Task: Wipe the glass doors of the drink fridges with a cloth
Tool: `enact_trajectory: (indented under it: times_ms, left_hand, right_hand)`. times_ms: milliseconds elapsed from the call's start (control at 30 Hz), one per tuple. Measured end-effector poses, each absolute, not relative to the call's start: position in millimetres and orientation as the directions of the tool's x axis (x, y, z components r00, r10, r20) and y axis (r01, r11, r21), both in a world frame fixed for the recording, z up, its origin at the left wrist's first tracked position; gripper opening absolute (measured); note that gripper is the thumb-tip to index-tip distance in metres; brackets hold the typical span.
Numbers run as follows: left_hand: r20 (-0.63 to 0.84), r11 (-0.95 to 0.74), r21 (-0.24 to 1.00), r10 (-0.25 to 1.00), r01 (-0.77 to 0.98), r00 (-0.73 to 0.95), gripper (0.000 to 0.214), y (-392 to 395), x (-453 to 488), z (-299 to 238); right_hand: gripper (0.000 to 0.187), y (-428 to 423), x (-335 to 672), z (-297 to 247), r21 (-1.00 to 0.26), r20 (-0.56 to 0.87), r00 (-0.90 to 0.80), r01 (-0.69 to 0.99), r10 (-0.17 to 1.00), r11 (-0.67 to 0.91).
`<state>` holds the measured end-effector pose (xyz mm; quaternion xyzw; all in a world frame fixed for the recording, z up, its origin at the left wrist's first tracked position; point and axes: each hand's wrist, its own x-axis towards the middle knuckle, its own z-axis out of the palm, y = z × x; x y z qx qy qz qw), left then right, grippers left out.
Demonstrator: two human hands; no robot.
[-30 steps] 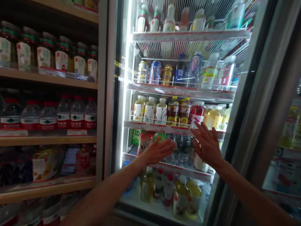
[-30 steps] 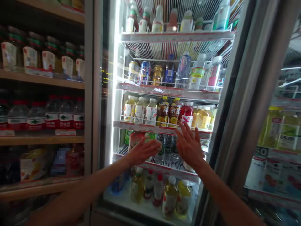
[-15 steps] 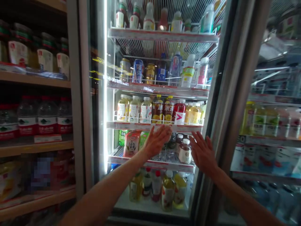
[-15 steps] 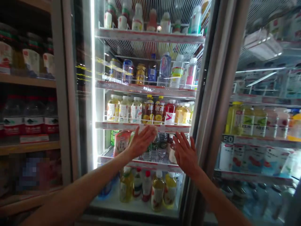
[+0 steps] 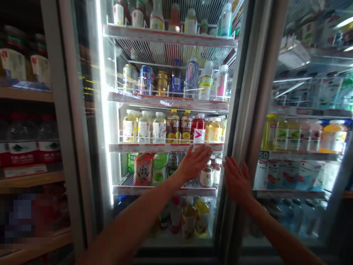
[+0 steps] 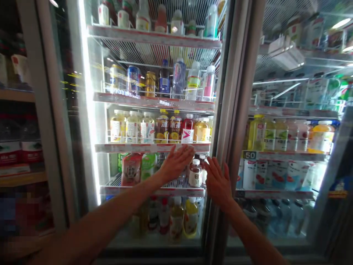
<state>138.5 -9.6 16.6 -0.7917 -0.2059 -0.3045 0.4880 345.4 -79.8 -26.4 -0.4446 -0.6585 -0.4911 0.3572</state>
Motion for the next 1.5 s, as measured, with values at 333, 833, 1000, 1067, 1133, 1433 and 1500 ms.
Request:
enact_trajectory:
  times_ms: [333,833,1000,1067,1133,1433,1500]
  left_hand:
    - [0.342,-0.499,-0.83,-0.1,0.251,0.934,0.043,-22.4,162.7,-33.2]
    - [0.502,-0.453,-0.793,-0.105,0.408,0.858,0.042,-6.1,143.8,-6.3]
    - [0.644,-0.443,-0.704,-0.068,0.555,0.762,0.042,-5.4,122.0,2.4]
    - [0.498,-0.455,-0.793,-0.102,0.405,0.861,0.041,-7.9,110.8,-7.1]
    - [0.408,-0.453,-0.834,-0.12,0.315,0.905,0.04,-6.7,100.1,-6.7]
    - [0.535,-0.412,-0.788,-0.091,0.458,0.84,0.043,-1.3,76.2,14.3]
    - [0.363,-0.402,-0.872,-0.15,0.279,0.92,0.041,-5.0,69.4,2.3]
  right_hand:
    - [0.066,-79.6,358.0,-39.7,0.273,0.936,-0.284,0.959,0.209,0.082]
    - [0.063,-73.8,355.4,-27.0,0.211,0.958,-0.231,0.969,0.17,0.126]
    - [0.063,-68.4,344.8,-21.7,0.216,0.959,-0.235,0.968,0.156,0.129]
    - [0.063,-66.1,338.3,-20.4,0.237,0.953,-0.258,0.962,0.159,0.138]
    - [0.062,-63.4,332.2,-18.8,0.251,0.949,-0.273,0.957,0.157,0.148]
    - [0.058,-50.5,311.8,-5.7,0.259,0.948,-0.289,0.944,0.131,0.204]
    - [0.057,-49.2,306.9,-4.4,0.272,0.942,-0.305,0.938,0.14,0.215]
